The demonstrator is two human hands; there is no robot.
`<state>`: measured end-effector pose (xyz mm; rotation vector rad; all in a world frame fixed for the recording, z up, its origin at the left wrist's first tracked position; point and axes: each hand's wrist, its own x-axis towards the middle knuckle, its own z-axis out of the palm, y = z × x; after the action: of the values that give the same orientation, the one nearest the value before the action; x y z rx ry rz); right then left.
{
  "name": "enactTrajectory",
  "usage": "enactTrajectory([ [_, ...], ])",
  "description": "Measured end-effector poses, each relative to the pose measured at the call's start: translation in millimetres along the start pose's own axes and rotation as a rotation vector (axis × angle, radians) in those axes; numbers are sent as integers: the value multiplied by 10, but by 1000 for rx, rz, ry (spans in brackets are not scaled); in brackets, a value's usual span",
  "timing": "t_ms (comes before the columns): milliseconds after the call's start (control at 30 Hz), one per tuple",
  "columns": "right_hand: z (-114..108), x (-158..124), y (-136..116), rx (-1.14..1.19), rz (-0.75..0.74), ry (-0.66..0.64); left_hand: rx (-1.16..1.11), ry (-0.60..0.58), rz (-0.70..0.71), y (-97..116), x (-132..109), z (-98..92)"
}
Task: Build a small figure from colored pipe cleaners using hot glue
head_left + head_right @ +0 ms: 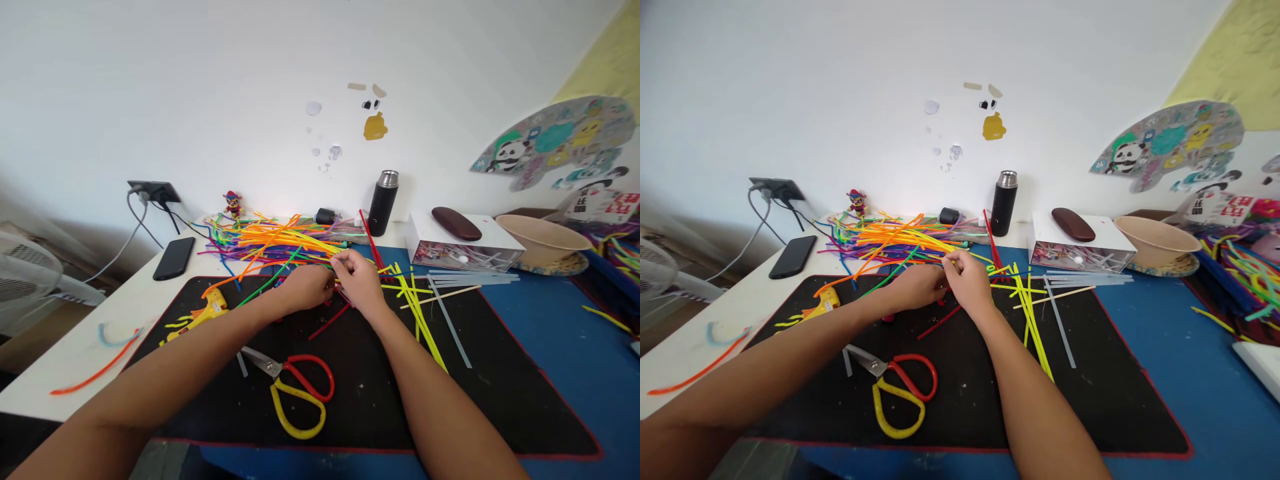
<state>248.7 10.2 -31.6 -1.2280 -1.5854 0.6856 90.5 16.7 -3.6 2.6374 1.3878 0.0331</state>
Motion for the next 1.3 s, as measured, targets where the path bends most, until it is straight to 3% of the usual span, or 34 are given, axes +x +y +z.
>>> enactTrajectory([
  [133,-10,-1,-5,39,22,23,-50,18,-22,-96,-132,-151],
  [300,-14,0,-23,25,23,26,-73,17,-56,-152,-529,-313],
  [400,4,-15,-32,7,14,0,-43,-27,-43,-126,-799,-288],
  [533,34,-42,-26,-12,4,-35,16,-71,-21,-78,-989,-111],
  [733,39,-34,5,-43,-2,-27,-19,-95,-25,-115,-1047,74],
  [800,38,-35,0,-45,3,-35,-101,-16,-33,-197,-1085,36],
  [900,43,-46,-18,-39,11,-55,-159,151,-174,-386,-1143,-71],
  [1000,51,-52,-26,-35,13,-60,-132,228,-268,-574,-1184,-138],
  [1167,71,-57,-14,-52,-5,-67,-185,189,-307,-731,-1178,-110],
  [1300,84,-73,-11,-93,-11,-86,-224,160,-318,-840,-1006,-63],
])
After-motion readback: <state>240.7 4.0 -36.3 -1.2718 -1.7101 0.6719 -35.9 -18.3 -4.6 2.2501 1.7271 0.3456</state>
